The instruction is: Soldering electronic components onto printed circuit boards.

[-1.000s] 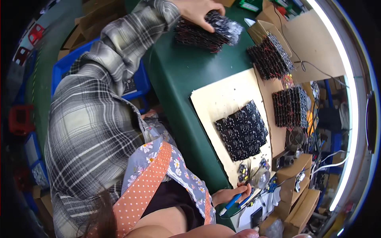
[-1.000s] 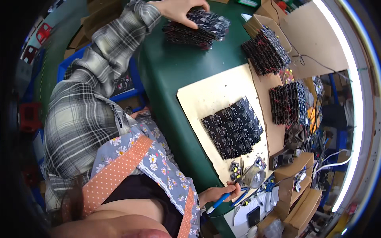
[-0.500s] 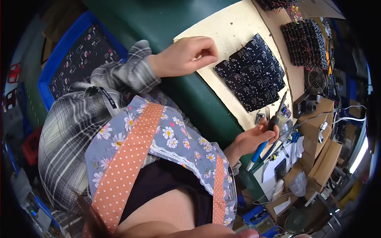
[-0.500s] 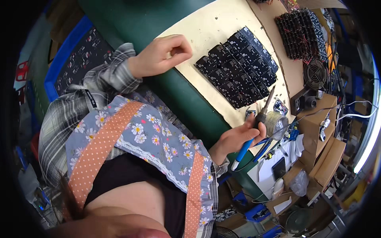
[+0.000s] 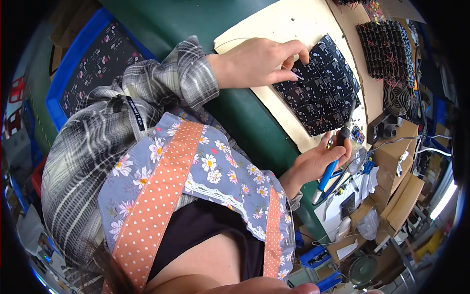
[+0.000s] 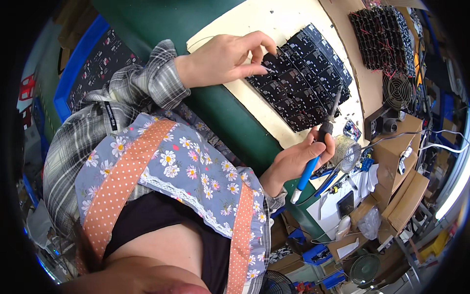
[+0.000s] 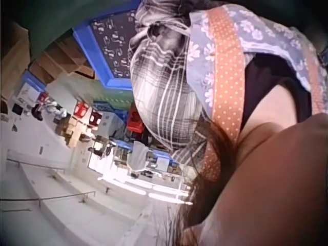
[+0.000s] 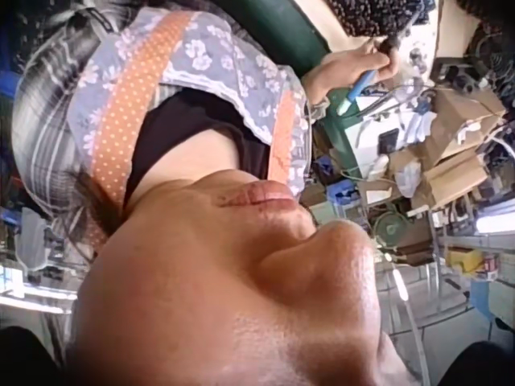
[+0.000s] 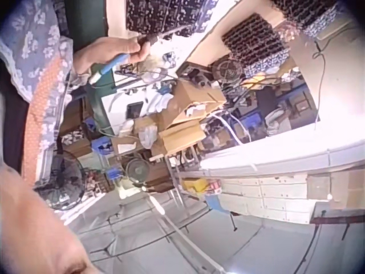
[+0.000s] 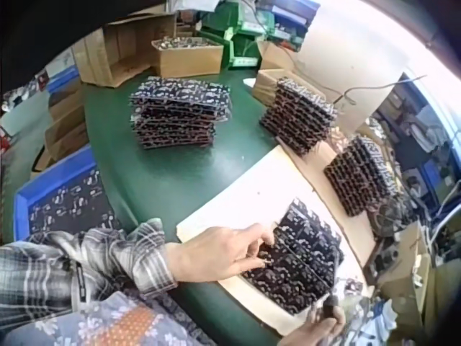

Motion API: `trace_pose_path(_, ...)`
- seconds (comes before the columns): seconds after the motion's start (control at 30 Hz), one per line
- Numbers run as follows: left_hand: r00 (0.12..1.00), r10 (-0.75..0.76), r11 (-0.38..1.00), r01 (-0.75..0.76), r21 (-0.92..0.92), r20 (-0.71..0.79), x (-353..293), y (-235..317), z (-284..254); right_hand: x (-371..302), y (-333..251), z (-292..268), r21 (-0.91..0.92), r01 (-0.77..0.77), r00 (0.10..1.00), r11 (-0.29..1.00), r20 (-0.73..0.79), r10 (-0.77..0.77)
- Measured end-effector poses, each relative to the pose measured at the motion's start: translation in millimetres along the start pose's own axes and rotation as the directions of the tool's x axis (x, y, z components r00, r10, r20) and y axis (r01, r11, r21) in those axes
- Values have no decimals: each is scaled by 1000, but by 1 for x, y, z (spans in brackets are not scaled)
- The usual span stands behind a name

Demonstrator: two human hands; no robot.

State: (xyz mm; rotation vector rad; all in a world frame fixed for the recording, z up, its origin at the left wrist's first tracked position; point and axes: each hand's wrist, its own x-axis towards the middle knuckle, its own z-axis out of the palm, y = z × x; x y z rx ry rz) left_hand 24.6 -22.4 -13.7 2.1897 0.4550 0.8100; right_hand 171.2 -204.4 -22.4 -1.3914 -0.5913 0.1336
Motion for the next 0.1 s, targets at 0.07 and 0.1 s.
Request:
trace_pose_path(0.07, 999, 15, 1000, -14, -25, 50, -3, 4, 4, -5, -4, -2, 103, -11, 1000, 995, -3, 11)
trace_pose_path(0.1, 996, 26, 999, -23, -42, 89, -5, 5, 5, -10, -9, -1, 213, -21, 1000, 977, 6, 20)
